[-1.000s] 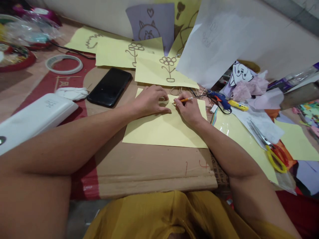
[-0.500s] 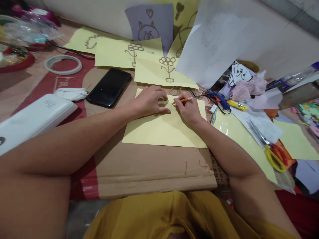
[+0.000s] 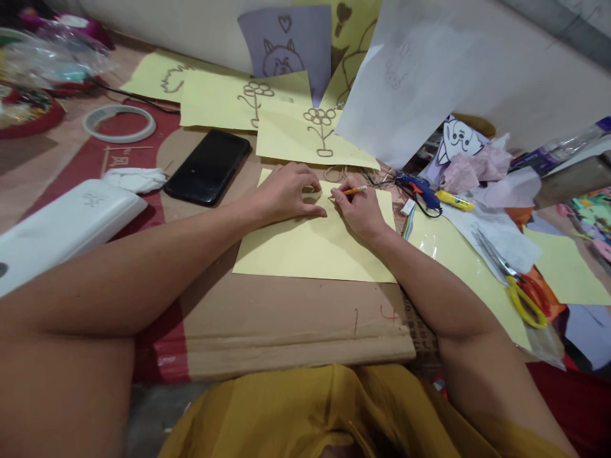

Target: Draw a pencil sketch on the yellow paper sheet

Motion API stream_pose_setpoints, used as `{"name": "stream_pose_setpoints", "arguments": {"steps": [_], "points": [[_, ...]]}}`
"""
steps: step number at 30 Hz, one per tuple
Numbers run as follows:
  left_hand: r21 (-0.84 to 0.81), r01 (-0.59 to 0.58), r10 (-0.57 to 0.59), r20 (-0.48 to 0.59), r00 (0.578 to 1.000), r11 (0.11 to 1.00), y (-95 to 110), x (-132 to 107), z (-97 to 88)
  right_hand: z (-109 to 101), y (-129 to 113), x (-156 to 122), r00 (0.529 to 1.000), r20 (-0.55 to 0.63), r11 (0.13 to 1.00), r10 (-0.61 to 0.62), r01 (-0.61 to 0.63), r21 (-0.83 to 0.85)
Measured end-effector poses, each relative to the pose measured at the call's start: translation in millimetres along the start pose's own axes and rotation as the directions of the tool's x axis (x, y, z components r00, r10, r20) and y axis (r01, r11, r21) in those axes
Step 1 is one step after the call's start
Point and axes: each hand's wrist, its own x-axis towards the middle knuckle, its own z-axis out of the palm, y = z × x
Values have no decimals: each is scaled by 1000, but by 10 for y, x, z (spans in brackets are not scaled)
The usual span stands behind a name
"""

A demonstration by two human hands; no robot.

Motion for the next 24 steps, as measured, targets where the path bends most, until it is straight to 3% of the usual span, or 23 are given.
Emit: {"name": "stream_pose_setpoints", "arguments": {"steps": [24], "points": [[-9,7,-7,9,1000,1000,1,1,-8,10,-21,-1,1000,-5,1000,17,-17,-2]]}}
